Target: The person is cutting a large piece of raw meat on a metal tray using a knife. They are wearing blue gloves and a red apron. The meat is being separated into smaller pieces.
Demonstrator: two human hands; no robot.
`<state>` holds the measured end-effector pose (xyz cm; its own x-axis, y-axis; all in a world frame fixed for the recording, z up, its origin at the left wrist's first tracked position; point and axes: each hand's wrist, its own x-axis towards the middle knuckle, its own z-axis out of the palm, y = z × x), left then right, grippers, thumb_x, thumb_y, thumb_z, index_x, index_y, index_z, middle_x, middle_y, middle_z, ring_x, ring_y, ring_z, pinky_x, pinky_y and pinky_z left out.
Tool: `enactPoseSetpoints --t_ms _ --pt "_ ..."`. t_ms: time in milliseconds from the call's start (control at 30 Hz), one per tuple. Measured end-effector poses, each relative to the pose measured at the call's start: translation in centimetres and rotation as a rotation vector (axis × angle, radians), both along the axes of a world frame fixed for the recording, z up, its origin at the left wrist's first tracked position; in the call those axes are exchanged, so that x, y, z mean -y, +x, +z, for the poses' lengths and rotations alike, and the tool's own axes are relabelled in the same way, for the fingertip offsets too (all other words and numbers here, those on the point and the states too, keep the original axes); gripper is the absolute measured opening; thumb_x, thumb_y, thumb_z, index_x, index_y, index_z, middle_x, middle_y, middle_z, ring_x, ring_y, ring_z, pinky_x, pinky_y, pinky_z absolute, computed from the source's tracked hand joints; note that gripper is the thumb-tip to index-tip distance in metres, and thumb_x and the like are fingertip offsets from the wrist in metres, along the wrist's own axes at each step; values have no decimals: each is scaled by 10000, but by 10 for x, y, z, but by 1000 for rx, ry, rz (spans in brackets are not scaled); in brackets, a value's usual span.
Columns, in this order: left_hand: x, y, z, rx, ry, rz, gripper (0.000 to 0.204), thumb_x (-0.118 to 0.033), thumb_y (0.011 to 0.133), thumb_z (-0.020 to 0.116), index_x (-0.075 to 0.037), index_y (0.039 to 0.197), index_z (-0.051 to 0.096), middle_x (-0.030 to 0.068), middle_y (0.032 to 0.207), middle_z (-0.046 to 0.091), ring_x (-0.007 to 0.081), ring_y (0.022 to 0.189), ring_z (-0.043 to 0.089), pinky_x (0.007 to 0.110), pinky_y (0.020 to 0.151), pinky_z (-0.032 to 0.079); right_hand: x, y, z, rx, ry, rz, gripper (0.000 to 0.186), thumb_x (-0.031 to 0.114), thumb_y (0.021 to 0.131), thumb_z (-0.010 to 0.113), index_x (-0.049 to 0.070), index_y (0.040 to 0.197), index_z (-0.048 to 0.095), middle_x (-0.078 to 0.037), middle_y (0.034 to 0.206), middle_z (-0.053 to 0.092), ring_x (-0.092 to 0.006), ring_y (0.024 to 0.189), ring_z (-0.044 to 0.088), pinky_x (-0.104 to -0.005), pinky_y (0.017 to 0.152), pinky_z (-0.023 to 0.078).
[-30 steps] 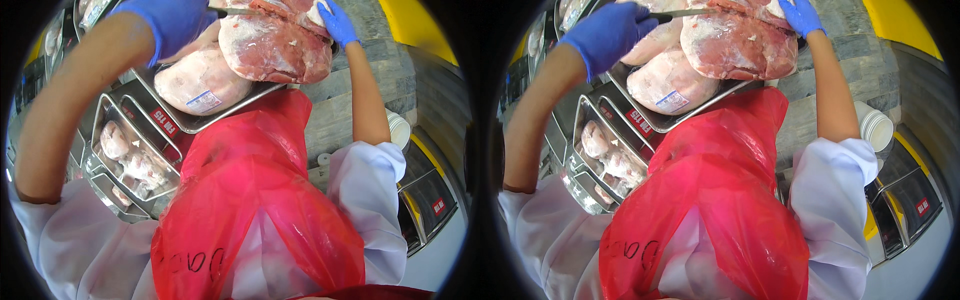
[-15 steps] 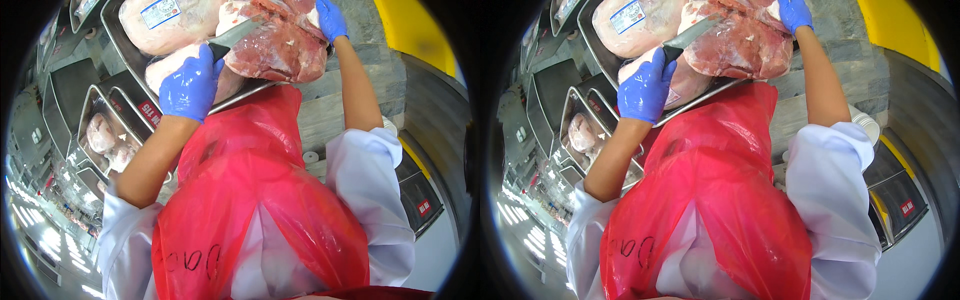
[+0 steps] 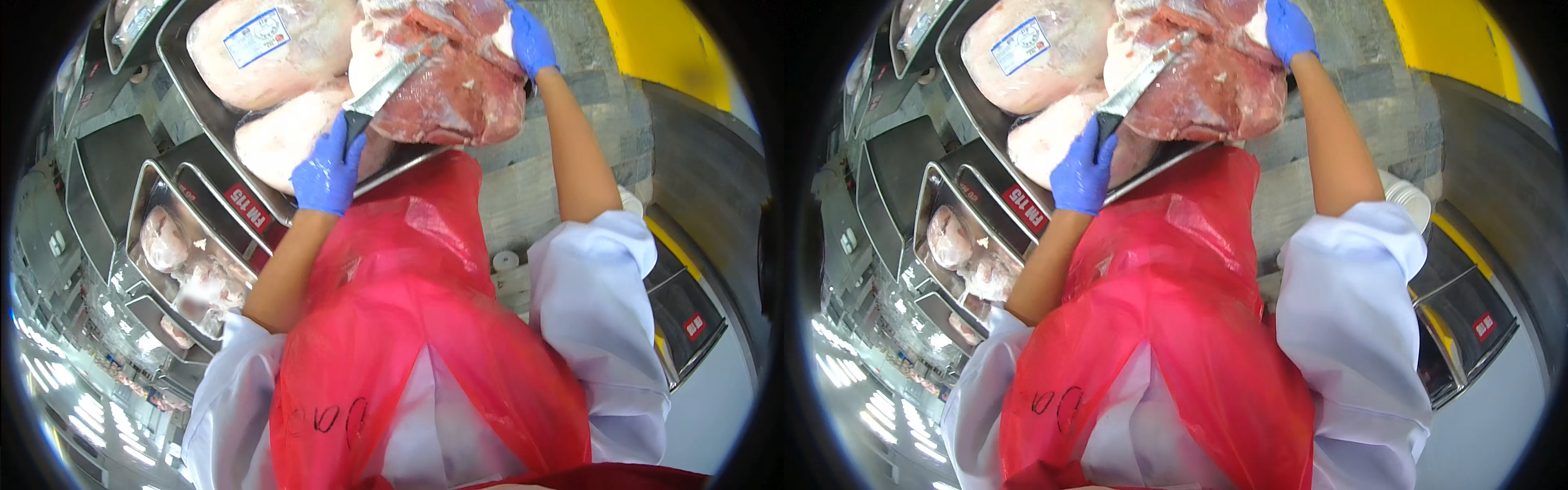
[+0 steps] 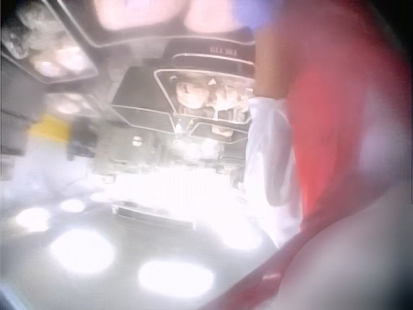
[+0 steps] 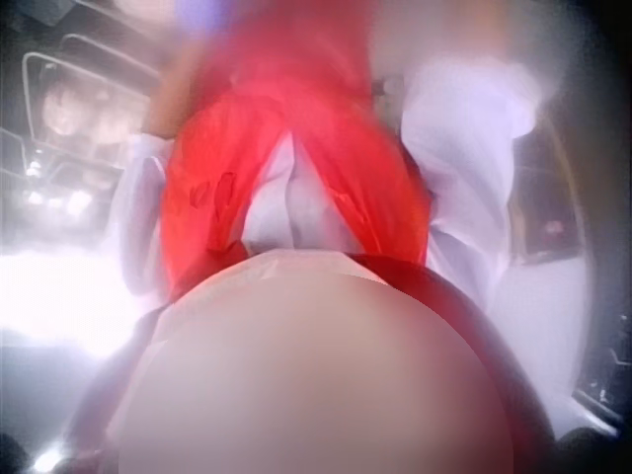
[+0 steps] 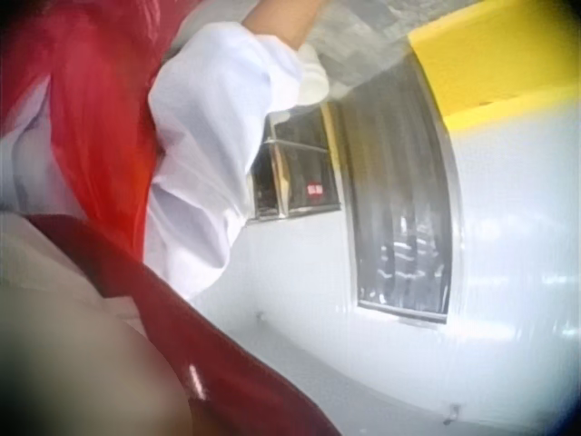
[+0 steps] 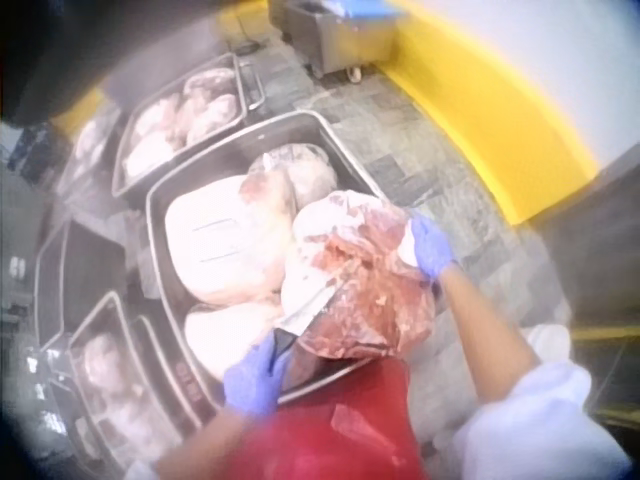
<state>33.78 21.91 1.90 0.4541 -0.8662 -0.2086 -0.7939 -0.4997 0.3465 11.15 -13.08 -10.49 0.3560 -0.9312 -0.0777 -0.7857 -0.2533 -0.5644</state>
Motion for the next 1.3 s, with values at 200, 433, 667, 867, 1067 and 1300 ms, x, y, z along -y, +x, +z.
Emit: enactPoseSetpoints --t_ms 200,433,667,867,1067,1300 --pt "21 66 69 124 -45 -240 464 -489 956 513 -147 1250 623 182 1077 676 392 880 667 488 768 534 -1 4 -7 83 -39 -11 466 354 1022 354 62 1321 559 -214 1277 599 -359 1198 555 -403 1037 422" --pt "123 77 139 276 385 -506 478 -523 934 536 -175 1244 646 200 1003 689 386 932 660 478 808 532 0 3 -9 149 30 -65 451 347 1018 386 63 1319 566 -198 1245 625 -343 1164 585 -395 1010 447" --pt "76 87 61 193 177 -295 484 -546 912 570 -208 1252 636 149 1029 696 354 897 675 440 785 540 -4 9 -1 336 42 -99 394 302 1019 442 54 1265 624 -156 1199 661 -256 1089 625 -353 953 475" --pt "38 69 -14 112 -65 -214 475 -482 919 592 -143 1251 625 149 989 696 323 868 676 417 731 539 -7 13 3 630 215 -209 350 247 999 514 24 1238 638 -79 1099 677 -160 987 604 -308 884 492" --pt "33 72 -46 93 -262 -224 501 -473 892 629 -142 1268 618 112 993 695 300 779 684 394 651 540 -5 2 -10 533 77 -191 331 255 1010 489 26 1178 659 -84 1051 677 -166 939 605 -311 851 497" --pt "16 38 -47 69 -132 -63 439 -498 893 614 -125 1123 629 135 914 679 342 736 668 443 624 524 -3 7 3 428 169 -192 320 242 1003 485 42 1196 643 -122 1054 669 -210 1005 609 -344 923 478"
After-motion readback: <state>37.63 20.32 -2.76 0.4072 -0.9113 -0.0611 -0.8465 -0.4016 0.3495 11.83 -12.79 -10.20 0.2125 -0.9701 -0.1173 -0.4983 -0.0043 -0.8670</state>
